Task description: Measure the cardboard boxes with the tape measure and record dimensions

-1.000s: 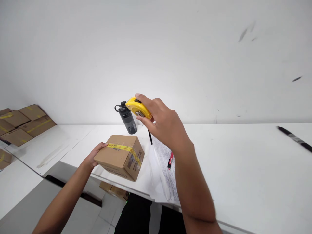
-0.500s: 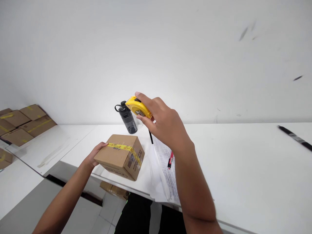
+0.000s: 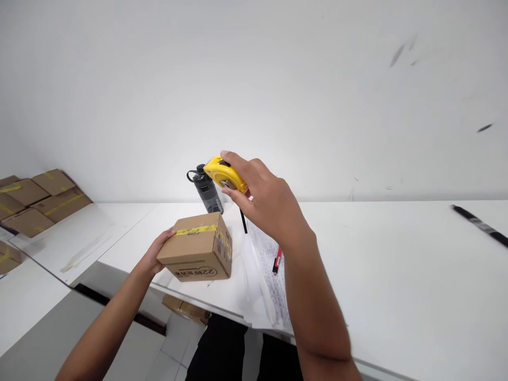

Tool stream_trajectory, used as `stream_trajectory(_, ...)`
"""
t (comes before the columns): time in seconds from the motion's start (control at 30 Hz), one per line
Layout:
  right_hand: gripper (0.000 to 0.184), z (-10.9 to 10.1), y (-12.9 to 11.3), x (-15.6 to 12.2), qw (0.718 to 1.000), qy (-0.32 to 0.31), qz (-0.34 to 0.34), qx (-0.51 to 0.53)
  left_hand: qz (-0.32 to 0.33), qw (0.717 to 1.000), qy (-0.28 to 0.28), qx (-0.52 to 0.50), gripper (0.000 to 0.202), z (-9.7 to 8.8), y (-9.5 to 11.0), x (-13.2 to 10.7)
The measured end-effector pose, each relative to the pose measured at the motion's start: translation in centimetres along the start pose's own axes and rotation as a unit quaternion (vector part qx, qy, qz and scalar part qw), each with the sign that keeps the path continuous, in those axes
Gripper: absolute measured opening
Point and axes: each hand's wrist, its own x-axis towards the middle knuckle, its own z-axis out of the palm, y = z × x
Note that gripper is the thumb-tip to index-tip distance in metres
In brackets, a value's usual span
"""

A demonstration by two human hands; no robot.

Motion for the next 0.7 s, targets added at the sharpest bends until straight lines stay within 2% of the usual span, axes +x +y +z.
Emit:
stream_trajectory(0.1,0.052,-0.1,0.0,0.0,1.0,-0.002,-0.001,-0.001,0.083,0.987,0.1,0.099,0.071,0.1,0.2,-0.1)
stream_trajectory(0.17,0.052,-0.2,-0.1,0.0,1.0,-0.008,-0.001,0.004,0.143,0.964,0.13,0.184,0.07,0.3,0.9,-0.8)
stream_trajectory(0.27,0.052,-0.2,-0.2,0.0,1.0,-0.023,-0.004,0.012,0.244,0.923,0.11,0.275,0.05,1.5,3.1,-2.9)
stream_trajectory(0.33,0.052,0.1,-0.5,0.1,0.999,-0.037,-0.007,0.012,0.29,0.915,0.059,0.275,0.038,2.7,4.9,-4.5)
stream_trajectory(0.43,0.05,1.4,-1.8,0.2,0.997,-0.079,-0.025,0.007,0.3,0.927,-0.035,0.221,0.042,4.4,7.3,-6.1)
stream_trajectory(0.5,0.049,2.6,-3.1,0.0,0.988,-0.135,-0.07,0.004,0.297,0.931,-0.066,0.201,0.048,4.9,8.4,-6.3)
stream_trajectory(0.6,0.052,4.4,-5.0,-0.3,0.97,-0.199,-0.141,-0.01,0.273,0.937,-0.067,0.208,0.041,4.3,9.4,-5.9)
stream_trajectory(0.7,0.052,5.3,-5.8,-0.6,0.962,-0.213,-0.169,-0.017,0.224,0.941,-0.088,0.237,0.038,2.8,9.7,-5.3)
